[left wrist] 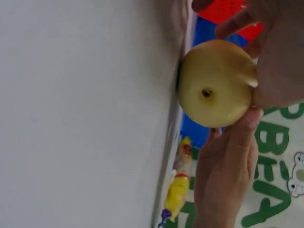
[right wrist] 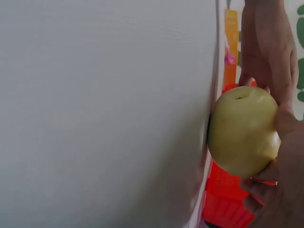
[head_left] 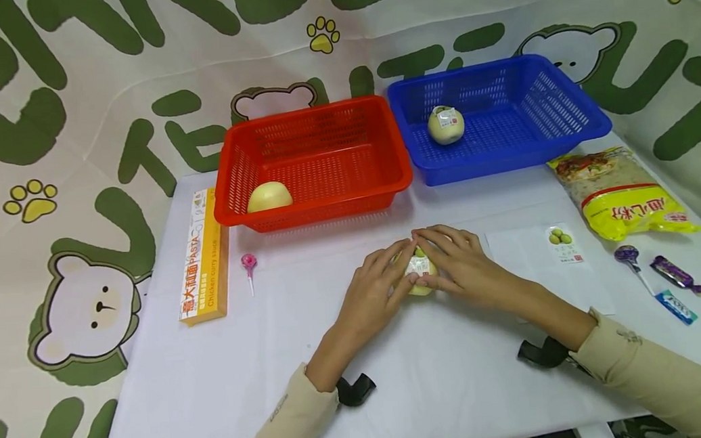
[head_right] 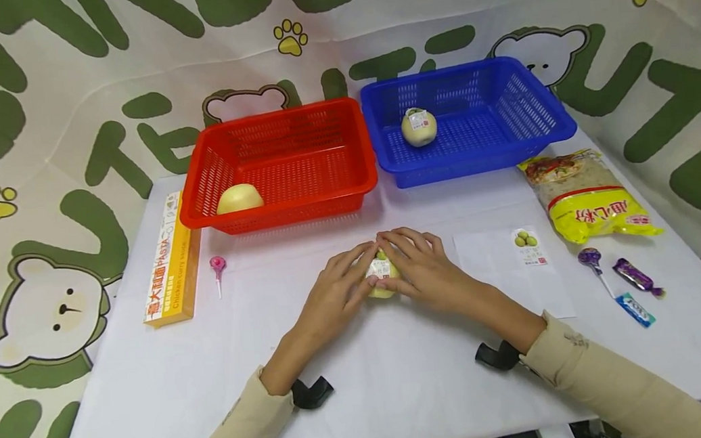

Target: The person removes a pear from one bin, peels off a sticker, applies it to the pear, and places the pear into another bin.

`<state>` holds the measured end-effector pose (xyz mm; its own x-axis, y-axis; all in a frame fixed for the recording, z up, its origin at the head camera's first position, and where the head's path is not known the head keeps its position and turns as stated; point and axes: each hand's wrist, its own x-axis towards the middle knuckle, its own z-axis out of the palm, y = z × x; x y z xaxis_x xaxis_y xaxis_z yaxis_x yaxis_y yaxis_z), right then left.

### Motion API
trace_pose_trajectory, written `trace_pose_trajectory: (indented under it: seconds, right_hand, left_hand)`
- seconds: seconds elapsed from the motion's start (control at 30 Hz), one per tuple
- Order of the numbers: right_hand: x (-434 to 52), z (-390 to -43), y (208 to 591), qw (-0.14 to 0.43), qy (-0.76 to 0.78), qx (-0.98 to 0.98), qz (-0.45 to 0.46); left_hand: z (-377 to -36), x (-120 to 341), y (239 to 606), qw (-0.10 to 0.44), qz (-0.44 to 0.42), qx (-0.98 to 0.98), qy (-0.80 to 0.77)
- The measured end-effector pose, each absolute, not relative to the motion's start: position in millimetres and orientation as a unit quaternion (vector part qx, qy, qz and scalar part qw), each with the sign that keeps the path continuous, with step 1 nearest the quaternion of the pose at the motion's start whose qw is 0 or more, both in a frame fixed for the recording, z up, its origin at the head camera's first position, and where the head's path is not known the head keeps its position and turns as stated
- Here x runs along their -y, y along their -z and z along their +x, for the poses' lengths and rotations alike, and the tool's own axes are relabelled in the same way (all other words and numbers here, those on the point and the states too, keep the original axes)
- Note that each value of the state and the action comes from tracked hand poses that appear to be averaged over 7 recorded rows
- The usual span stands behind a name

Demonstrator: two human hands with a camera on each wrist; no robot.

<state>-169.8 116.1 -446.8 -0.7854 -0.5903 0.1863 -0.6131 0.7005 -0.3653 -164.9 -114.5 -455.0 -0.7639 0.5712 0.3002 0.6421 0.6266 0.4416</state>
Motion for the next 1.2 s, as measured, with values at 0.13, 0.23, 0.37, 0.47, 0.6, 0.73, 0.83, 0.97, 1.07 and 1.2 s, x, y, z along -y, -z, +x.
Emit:
trace_pose_trajectory:
  seconds: [0.13,0.23,0.37,0.47,0.6,0.73,0.83,0.97,1.07,1.2]
  right_hand:
    - [-125,-170,440,-0.002,-0.211,0.92,0.331]
    - [-144,-175,426,0.004,-0.235,0.917,0.323]
    - [-193,-193,398,0.072,-0.255,0.927,0.266]
    - [-242,-212,377,0.112,-0.25,0.943,0.189]
    - [-307,-240,363,0.097,-0.237,0.965,0.06]
    - [-355,-258,364,0.033,-0.215,0.976,-0.026]
    - [-373,-261,367,-0.022,-0.212,0.974,-0.073]
    - [-379,-260,365,-0.048,-0.212,0.971,-0.096]
    - [-376,-265,363,-0.039,-0.207,0.974,-0.077]
    - [-373,-270,363,-0.031,-0.202,0.977,-0.068]
  left_hand:
    - [-166,113,460,0.03,-0.339,0.887,0.313]
    - [-168,111,463,0.019,-0.332,0.876,0.349]
    - [-172,107,462,-0.007,-0.304,0.876,0.374]
    - [-175,109,457,-0.043,-0.297,0.872,0.386]
    - [-183,114,447,-0.086,-0.323,0.864,0.376]
    - [-189,116,444,-0.097,-0.348,0.859,0.363]
    - [-191,113,440,-0.068,-0.349,0.852,0.383]
    - [-204,102,405,-0.004,-0.361,0.811,0.46]
    - [-231,88,361,0.037,-0.377,0.78,0.498]
    - [-286,61,307,0.069,-0.38,0.778,0.496]
